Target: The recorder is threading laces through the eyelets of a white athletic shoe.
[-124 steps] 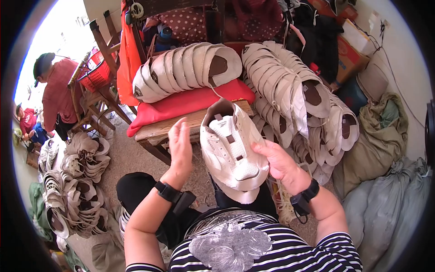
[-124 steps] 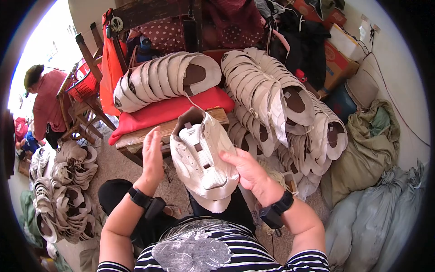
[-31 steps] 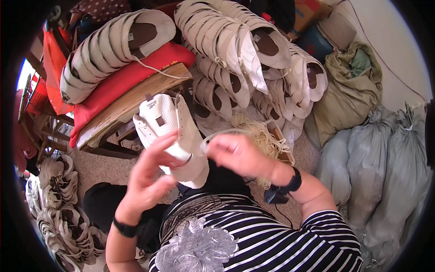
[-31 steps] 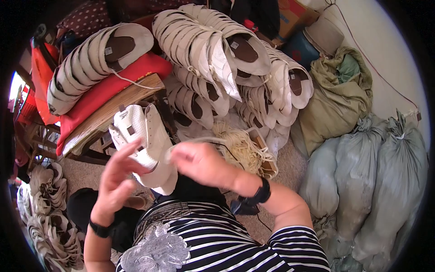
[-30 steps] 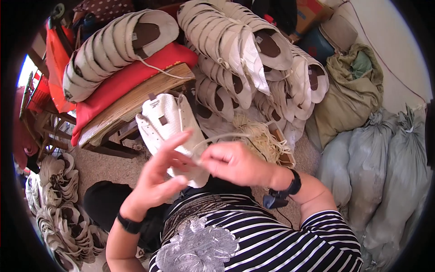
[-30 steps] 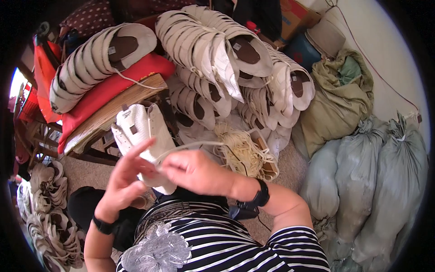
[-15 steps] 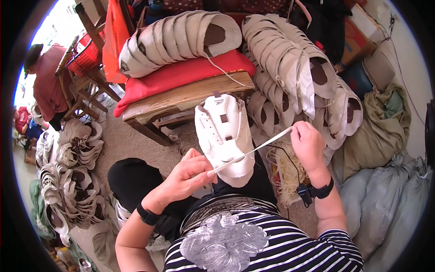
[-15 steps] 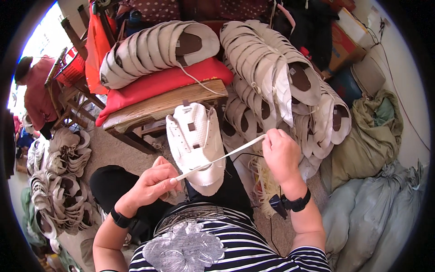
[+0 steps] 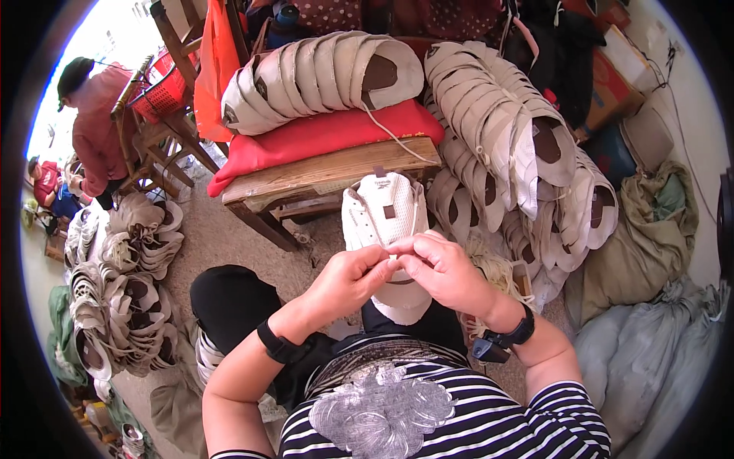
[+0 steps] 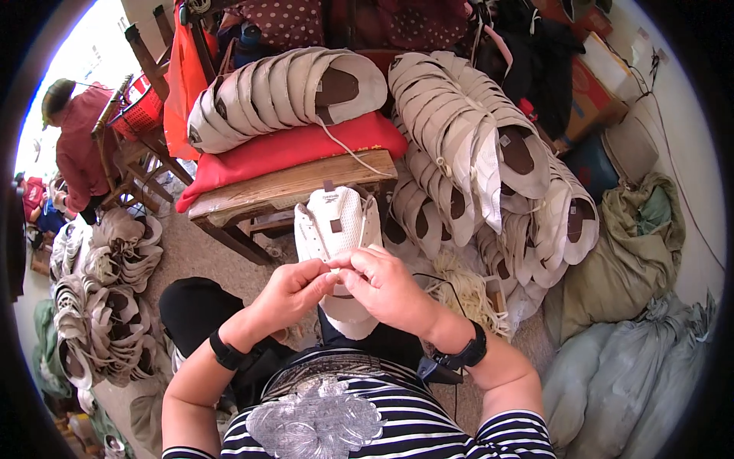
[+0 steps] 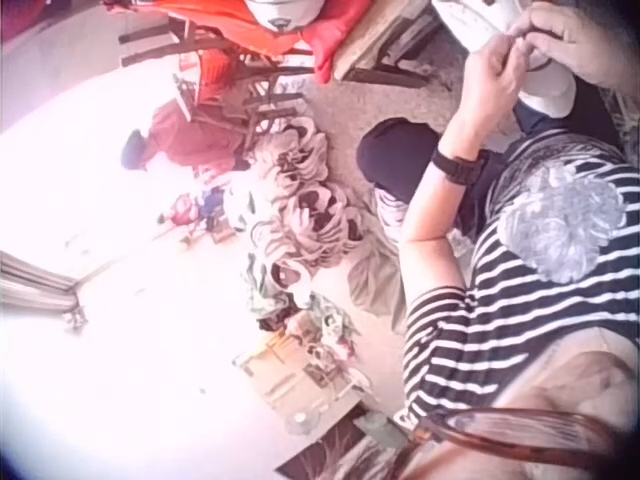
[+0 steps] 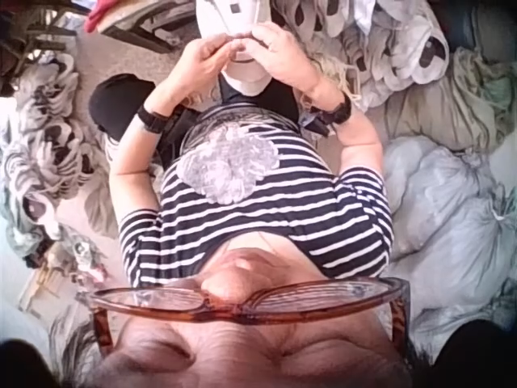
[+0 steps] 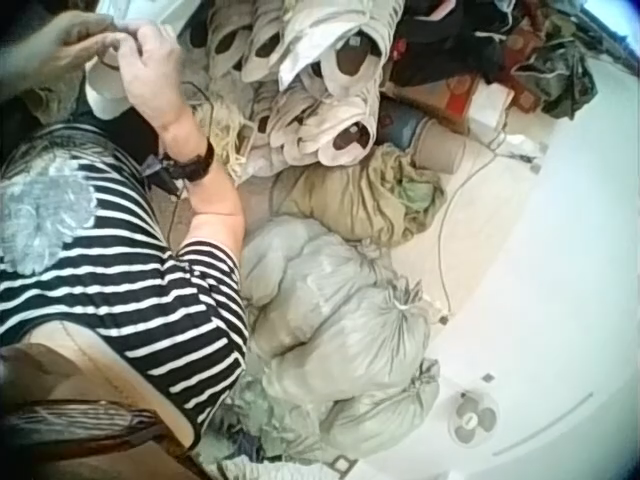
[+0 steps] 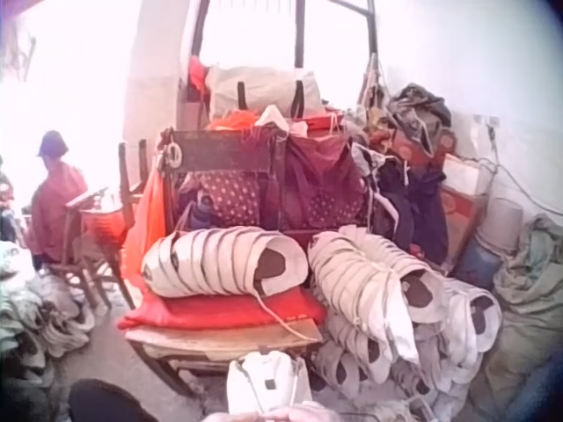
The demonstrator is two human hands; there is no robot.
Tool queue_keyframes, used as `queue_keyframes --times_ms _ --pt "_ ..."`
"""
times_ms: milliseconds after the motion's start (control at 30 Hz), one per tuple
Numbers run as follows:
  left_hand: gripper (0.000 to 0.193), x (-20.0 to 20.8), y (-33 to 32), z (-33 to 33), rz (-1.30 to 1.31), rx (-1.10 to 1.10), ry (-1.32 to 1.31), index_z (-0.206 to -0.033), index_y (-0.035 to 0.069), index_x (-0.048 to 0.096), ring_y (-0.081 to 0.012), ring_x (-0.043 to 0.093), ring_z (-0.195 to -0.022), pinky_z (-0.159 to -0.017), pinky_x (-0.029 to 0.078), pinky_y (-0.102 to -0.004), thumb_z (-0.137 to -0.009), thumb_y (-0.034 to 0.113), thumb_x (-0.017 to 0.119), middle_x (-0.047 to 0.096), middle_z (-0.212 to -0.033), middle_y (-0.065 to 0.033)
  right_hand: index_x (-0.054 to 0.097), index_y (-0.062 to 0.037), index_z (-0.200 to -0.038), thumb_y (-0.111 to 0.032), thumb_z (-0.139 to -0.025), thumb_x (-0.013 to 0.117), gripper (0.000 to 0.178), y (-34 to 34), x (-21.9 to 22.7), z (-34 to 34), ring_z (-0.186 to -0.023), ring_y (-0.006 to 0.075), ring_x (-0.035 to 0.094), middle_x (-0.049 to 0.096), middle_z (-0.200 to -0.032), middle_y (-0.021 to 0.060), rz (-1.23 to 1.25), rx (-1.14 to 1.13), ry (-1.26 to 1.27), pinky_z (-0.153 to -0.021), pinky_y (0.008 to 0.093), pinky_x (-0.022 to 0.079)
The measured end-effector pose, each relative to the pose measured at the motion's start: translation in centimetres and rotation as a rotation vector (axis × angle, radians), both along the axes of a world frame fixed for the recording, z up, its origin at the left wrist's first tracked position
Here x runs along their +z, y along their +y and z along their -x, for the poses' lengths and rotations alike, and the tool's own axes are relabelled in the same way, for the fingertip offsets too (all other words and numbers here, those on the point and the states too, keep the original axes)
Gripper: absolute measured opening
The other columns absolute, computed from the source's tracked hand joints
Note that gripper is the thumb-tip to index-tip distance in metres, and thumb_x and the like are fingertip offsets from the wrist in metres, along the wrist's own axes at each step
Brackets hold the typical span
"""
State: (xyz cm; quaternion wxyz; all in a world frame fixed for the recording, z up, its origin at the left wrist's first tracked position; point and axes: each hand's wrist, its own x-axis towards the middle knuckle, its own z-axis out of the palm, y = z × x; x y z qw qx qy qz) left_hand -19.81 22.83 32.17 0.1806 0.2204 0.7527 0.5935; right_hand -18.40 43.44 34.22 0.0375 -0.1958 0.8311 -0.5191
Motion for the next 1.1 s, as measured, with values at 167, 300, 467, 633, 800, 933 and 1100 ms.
queue_keyframes --times_ms 167,300,467,633,800,933,1100 --pt "0.016 -2.1 -0.2 0.1 0.037 0.164 0.307 -0.11 0.001 0.067 -0.0118 0.052 -0.071 -0.063 0.045 -0.0261 -0.095 0.006 0.062 0.055 -0.081 -0.0041 0.069 -0.0063 -0.085 -0.014 -0.083 0.071 0.008 0.7 -0.7 1.3 -0.084 0.0276 0.056 0.065 -0.086 0.0081 -0.2 -0.097 0.278 -0.075 0.0374 0.046" --pt "0.03 -2.5 0.0 0.9 0.019 0.216 0.299 -0.119 0.006 0.067 -0.0144 0.053 -0.077 -0.068 0.046 -0.0262 -0.09 -0.002 0.061 0.052 -0.088 -0.0046 0.069 -0.0078 -0.083 -0.013 -0.078 0.074 0.008 1.0 -1.3 1.5 -0.086 0.0282 0.057 0.06 -0.082 0.0072 -0.2 -0.213 0.335 -0.076 0.0396 0.046" --pt "0.034 -3.4 0.2 0.8 0.069 0.2 0.413 -0.12 0.01 0.069 -0.0158 0.055 -0.077 -0.068 0.048 -0.0274 -0.089 -0.003 0.062 0.053 -0.09 -0.0052 0.065 -0.0085 -0.082 -0.011 -0.078 0.074 0.01 0.8 -1.6 1.4 -0.085 0.0281 0.059 0.057 -0.082 0.0071 -0.278 -0.266 0.379 -0.075 0.0394 0.048" --pt "0.035 -3.7 0.1 0.8 0.121 0.168 0.512 -0.119 0.01 0.069 -0.0196 0.057 -0.077 -0.066 0.05 -0.0305 -0.088 -0.004 0.063 0.053 -0.089 -0.0073 0.063 -0.0087 -0.083 -0.009 -0.078 0.073 0.012 0.5 -2.4 1.0 -0.08 0.0286 0.061 0.057 -0.084 0.0075 -0.205 -0.306 0.29 -0.07 0.04 0.049" --pt "0.038 -3.8 0.0 0.8 0.175 0.142 0.597 -0.119 0.01 0.069 -0.0229 0.059 -0.076 -0.065 0.051 -0.033 -0.085 -0.005 0.064 0.054 -0.088 -0.0088 0.06 -0.0083 -0.085 -0.008 -0.078 0.072 0.014 0.5 -3.4 1.0 -0.077 0.0291 0.062 0.057 -0.084 0.0077 -0.169 -0.313 0.291 -0.067 0.0408 0.049" --pt "0.039 -3.9 -0.2 0.9 0.183 0.124 0.651 -0.119 0.01 0.069 -0.0235 0.06 -0.076 -0.065 0.051 -0.0334 -0.083 -0.006 0.064 0.055 -0.088 -0.0091 0.06 -0.0072 -0.085 -0.007 -0.078 0.071 0.013 0.2 -3.4 1.0 -0.075 0.0283 0.062 0.057 -0.085 0.0081 -0.22 -0.278 0.291 -0.065 0.0393 0.05" --pt "0.039 -4.1 -0.4 1.1 0.13 0.12 0.608 -0.119 0.009 0.069 -0.0238 0.06 -0.076 -0.065 0.051 -0.033 -0.083 -0.007 0.064 0.055 -0.088 -0.0093 0.062 -0.0035 -0.086 -0.007 -0.081 0.071 0.01 1.0 -3.2 1.8 -0.074 0.023 0.064 0.057 -0.086 0.0098 0.098 -0.181 -0.087 -0.067 0.0324 0.054"
